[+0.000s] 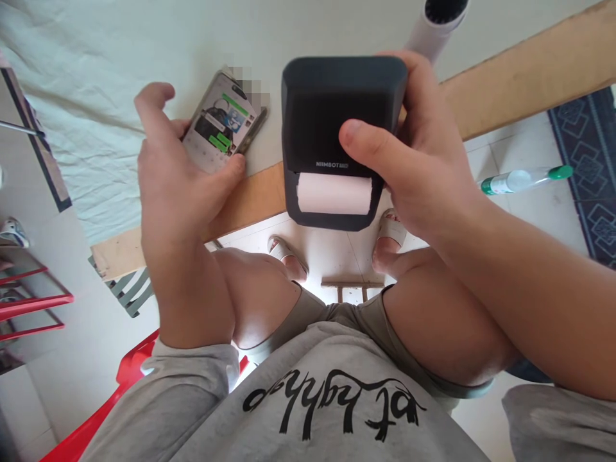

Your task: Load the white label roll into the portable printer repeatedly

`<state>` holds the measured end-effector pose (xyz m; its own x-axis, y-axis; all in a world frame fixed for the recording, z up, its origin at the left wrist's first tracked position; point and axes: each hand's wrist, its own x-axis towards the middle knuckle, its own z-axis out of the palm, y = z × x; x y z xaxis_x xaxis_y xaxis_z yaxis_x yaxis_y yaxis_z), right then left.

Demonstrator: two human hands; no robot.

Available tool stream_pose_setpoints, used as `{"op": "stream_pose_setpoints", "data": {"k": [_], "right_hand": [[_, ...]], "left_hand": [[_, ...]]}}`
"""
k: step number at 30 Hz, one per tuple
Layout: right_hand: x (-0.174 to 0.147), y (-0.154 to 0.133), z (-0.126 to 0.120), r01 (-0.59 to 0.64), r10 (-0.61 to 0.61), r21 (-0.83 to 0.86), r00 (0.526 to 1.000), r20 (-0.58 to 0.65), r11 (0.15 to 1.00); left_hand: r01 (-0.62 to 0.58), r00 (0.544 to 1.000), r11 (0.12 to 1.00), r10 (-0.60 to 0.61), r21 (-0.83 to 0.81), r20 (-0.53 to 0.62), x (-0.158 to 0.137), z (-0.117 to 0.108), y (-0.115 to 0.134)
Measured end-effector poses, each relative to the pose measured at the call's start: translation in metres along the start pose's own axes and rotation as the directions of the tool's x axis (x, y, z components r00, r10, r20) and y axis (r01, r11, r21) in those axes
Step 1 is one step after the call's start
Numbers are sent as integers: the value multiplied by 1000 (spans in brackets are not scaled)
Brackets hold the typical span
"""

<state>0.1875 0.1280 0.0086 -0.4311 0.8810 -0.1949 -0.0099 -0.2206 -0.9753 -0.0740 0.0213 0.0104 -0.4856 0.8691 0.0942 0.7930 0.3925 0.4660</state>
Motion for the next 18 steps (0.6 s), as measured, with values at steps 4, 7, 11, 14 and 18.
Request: {"op": "stream_pose_setpoints", "data": {"k": [4, 7, 11, 14, 18], "right_hand": [[1, -1, 2, -1, 1, 37, 1000, -7, 999], [1, 0, 3, -1, 1, 52, 1000, 4, 999], [3, 3, 1, 15, -15, 49, 1000, 14, 999], [2, 4, -1, 45, -46, 48, 999, 18, 998], [-11, -3, 2, 140, -142, 26, 983, 115, 990]], "left_hand": [[124, 991, 992, -125, 12, 53, -1, -9, 17], [172, 983, 985, -171, -4, 70, -1, -12, 24], [198, 979, 980, -199, 35, 45, 13, 0, 1], [106, 983, 994, -108, -23, -147, 22, 13, -20], [-268, 963, 766, 200, -585, -179, -7, 25, 0]]}}
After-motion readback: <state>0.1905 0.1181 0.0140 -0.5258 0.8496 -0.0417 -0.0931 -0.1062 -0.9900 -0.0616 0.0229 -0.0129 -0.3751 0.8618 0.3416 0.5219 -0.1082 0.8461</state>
